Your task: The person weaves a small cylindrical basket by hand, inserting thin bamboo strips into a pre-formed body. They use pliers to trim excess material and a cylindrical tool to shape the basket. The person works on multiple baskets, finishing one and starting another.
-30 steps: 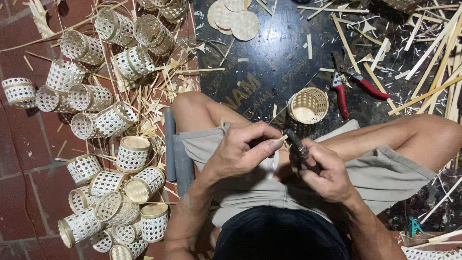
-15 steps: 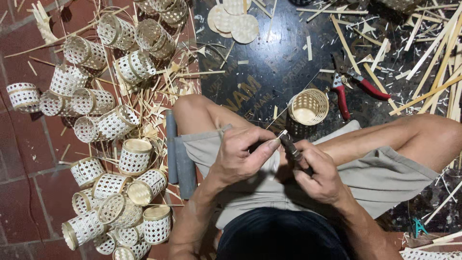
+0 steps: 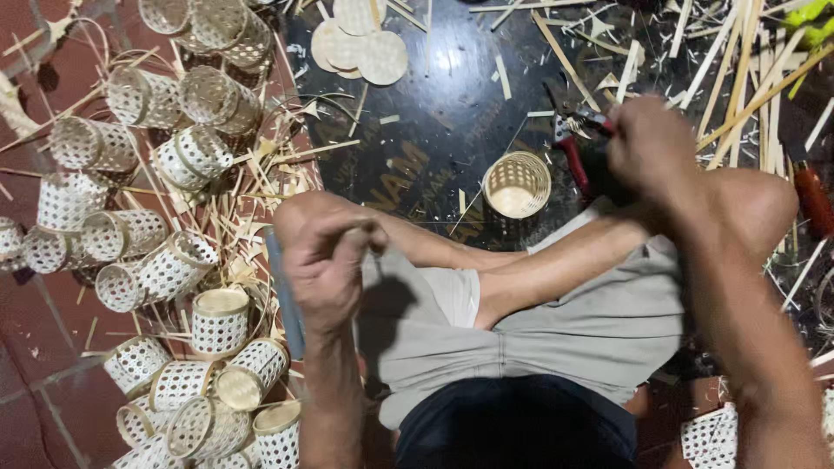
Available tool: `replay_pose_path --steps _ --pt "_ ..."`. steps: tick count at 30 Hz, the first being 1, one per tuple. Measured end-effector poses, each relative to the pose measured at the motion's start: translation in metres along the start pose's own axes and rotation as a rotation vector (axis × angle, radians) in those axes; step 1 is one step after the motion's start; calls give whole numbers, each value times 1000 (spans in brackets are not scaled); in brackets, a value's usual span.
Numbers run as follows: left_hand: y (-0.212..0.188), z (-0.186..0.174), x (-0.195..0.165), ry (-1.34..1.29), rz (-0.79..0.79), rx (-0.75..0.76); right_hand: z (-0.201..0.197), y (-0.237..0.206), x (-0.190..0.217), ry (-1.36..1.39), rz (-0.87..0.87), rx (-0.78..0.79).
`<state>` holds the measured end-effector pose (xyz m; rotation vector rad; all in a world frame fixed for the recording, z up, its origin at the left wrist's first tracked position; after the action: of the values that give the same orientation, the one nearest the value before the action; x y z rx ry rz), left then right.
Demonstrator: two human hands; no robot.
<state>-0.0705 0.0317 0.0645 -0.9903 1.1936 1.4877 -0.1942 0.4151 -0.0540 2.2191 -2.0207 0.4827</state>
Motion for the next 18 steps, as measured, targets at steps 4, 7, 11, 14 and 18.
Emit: replay_pose_path --steps 4,7,11,14,18 --pt "14 8 2 -300 206 -24 25 69 -76 -226 -41 -101" --pt "22 21 6 -534 214 -5 36 77 -88 -309 -120 -229" --pt "31 37 23 -814 155 12 30 51 -60 -99 -137 -194" --pt "36 45 45 -926 99 41 20 -3 -17 1018 226 372" --pt "38 60 79 -966 50 106 34 -77 -5 1839 296 224"
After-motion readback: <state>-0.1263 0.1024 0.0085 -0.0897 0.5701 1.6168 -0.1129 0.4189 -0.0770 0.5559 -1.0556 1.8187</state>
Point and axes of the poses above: each hand's wrist, its own y-axis towards the middle knuckle, its own z-axis out of the palm, x = y × z, the point moved 1 cm from there along y, towards the middle knuckle, and after that the axes turned 3 degrees about z, right-handed, at the moved point
